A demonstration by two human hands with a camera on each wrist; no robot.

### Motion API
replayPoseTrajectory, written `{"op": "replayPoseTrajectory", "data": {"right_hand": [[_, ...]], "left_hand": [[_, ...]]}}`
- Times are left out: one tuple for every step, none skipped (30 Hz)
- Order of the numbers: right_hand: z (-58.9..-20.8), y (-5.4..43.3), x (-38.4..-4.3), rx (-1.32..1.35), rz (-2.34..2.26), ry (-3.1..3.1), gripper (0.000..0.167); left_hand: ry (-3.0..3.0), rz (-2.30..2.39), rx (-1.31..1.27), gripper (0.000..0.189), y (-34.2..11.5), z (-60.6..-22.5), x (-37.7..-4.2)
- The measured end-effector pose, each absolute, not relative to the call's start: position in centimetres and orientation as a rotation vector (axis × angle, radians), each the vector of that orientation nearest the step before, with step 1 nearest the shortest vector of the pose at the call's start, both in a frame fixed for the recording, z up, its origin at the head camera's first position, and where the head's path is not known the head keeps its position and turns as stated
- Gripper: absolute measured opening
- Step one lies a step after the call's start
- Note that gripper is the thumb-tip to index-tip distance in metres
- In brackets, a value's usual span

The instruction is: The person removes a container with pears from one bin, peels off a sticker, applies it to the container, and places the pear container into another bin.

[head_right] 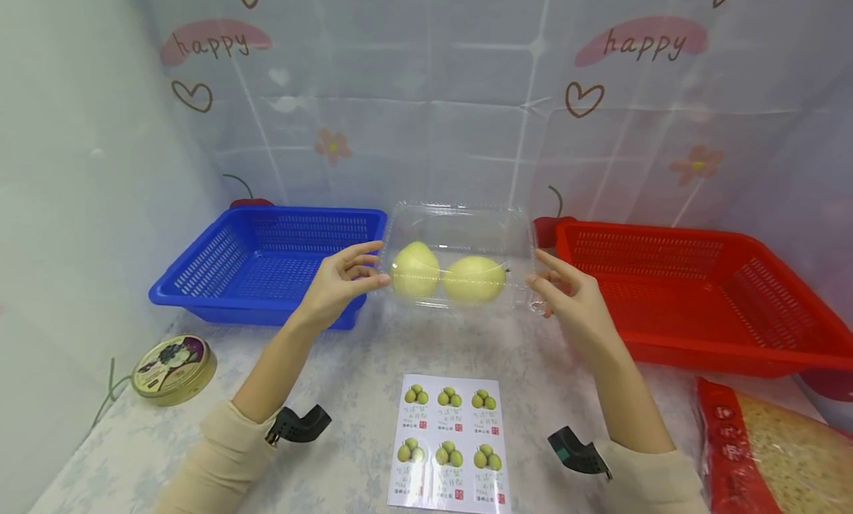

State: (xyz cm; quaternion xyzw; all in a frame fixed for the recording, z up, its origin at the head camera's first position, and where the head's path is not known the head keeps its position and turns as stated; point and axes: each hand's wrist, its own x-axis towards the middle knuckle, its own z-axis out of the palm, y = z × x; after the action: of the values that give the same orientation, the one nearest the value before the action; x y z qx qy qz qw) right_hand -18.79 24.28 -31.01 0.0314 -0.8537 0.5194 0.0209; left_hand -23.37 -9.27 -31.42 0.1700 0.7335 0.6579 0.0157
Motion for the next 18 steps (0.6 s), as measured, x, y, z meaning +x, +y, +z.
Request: {"op": "replayPoseTrajectory", "data": {"right_hand": [[-31.1, 24.4, -18.7, 0.095, 1.606, -2.651, 0.060], [-31.2, 24.4, -18.6, 0.094, 1.606, -2.653, 0.059], [-31.3, 24.5, -18.5, 0.092, 1.601, -2.657, 0.059], [-31.4, 24.5, -18.5, 0.088, 1.594, -2.660, 0.059], [-31.5, 24.5, -18.4, 0.084, 1.584, -2.666, 0.059], [-31.6, 24.6, -18.3, 0.083, 1.573, -2.673, 0.059], [-31.8, 24.6, -18.3, 0.078, 1.561, -2.679, 0.059], [-31.9, 24.7, -18.2, 0.072, 1.558, -2.686, 0.059], [-32.1, 24.8, -18.1, 0.070, 1.548, -2.694, 0.059], [-32.3, 24.8, -18.0, 0.069, 1.542, -2.699, 0.059], [-32.4, 24.9, -17.9, 0.070, 1.536, -2.706, 0.060], [-32.6, 25.0, -17.9, 0.072, 1.536, -2.710, 0.060], [-32.8, 25.0, -17.8, 0.074, 1.536, -2.712, 0.060], [-33.0, 25.1, -17.7, 0.079, 1.542, -2.712, 0.060], [-33.1, 25.1, -17.6, 0.087, 1.537, -2.711, 0.060], [-33.3, 25.2, -17.4, 0.092, 1.535, -2.710, 0.060], [-33.4, 25.3, -17.3, 0.099, 1.534, -2.708, 0.060], [-33.6, 25.3, -17.3, 0.109, 1.536, -2.702, 0.060]], "left_hand": [[2.284, 2.043, 0.531, 0.062, -9.2, -31.5, -23.3], [2.294, 2.034, 0.533, 0.063, -9.1, -31.6, -23.3], [2.304, 2.024, 0.536, 0.063, -9.1, -31.7, -23.2], [2.311, 2.015, 0.543, 0.063, -9.0, -31.9, -23.1], [2.315, 2.007, 0.551, 0.063, -9.0, -32.0, -23.1], [2.328, 1.991, 0.564, 0.063, -9.0, -32.1, -23.0], [2.342, 1.977, 0.572, 0.063, -9.0, -32.3, -22.9], [2.363, 1.956, 0.583, 0.062, -9.0, -32.5, -22.9], [2.381, 1.939, 0.596, 0.062, -9.0, -32.6, -22.8], [2.401, 1.921, 0.608, 0.062, -8.9, -32.8, -22.7], [2.422, 1.905, 0.613, 0.061, -8.9, -33.0, -22.5], [2.449, 1.882, 0.614, 0.061, -8.9, -33.1, -22.4], [2.470, 1.863, 0.610, 0.061, -8.8, -33.3, -22.3], [2.489, 1.843, 0.610, 0.061, -8.8, -33.4, -22.2], [2.506, 1.822, 0.606, 0.061, -8.7, -33.5, -22.1], [2.523, 1.801, 0.602, 0.061, -8.6, -33.6, -22.0], [2.537, 1.783, 0.594, 0.061, -8.6, -33.8, -21.9], [2.551, 1.765, 0.590, 0.061, -8.5, -33.9, -21.9]]}}
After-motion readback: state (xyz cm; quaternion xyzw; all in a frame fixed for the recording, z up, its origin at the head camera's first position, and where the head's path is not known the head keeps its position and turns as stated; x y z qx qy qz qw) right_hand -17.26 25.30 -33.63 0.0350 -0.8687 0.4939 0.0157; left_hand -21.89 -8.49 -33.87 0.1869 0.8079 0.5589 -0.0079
